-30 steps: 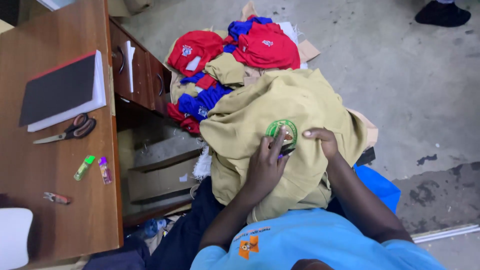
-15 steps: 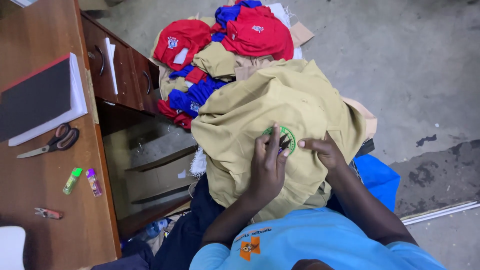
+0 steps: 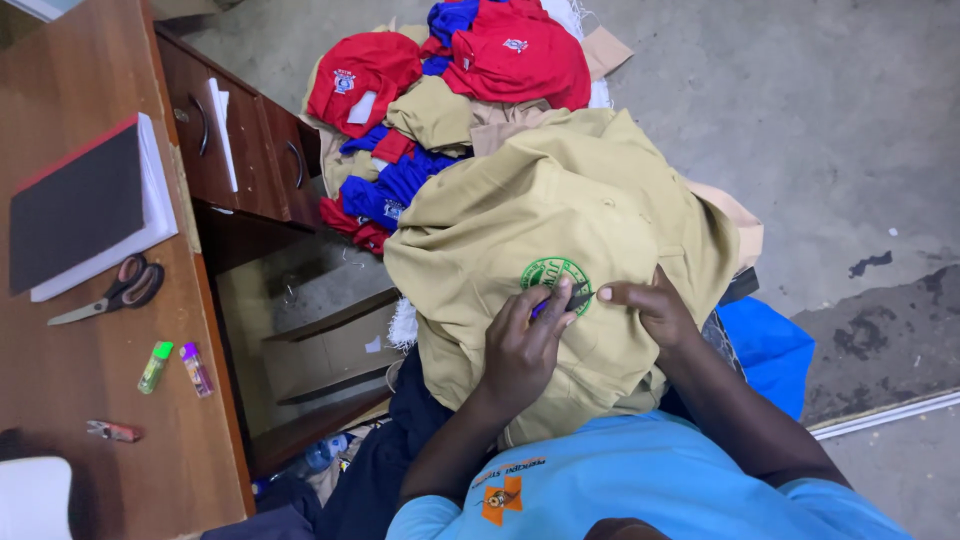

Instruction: Inspecting a tan hoodie and trimming loose threads from the embroidered logo using a thread nipper

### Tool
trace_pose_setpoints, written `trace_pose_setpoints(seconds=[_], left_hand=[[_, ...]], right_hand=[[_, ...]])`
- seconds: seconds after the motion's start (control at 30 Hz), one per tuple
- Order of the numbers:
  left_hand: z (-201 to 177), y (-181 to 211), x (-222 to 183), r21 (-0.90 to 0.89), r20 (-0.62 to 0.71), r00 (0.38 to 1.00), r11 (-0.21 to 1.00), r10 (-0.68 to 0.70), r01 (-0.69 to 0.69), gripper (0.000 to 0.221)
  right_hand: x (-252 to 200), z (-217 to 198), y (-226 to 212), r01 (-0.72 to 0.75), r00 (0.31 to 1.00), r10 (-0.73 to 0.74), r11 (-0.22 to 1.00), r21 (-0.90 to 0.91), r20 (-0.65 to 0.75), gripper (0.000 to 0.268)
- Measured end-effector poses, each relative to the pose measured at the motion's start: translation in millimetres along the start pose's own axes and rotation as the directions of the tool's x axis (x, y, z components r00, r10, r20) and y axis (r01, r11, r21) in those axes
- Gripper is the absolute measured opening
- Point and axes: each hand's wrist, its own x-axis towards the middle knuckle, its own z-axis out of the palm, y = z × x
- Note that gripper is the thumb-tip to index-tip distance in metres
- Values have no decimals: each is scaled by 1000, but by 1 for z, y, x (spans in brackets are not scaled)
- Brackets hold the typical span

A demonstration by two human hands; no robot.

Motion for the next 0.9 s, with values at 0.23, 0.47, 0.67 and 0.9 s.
trace_pose_setpoints(seconds=[0.23, 0.47, 0.67, 0.9], left_hand=[[2, -3, 6, -47, -38, 998, 997, 57, -58, 35], [0, -3, 8, -26, -52, 995, 996, 82, -83, 27], [6, 0, 3, -68, -143, 990, 998, 9, -19, 32], [12, 6, 3, -34, -161, 987, 999, -21, 16, 31]], right_hand=[[1, -9, 3, -9, 1000, 9, 1000, -14, -3, 50], [-3, -2, -5, 1, 1000, -1, 1000, -28, 1, 49], [-1, -7, 6, -10, 1000, 10, 1000, 5, -3, 57], [4, -27, 23, 21, 1000, -20, 999, -44, 1, 63]])
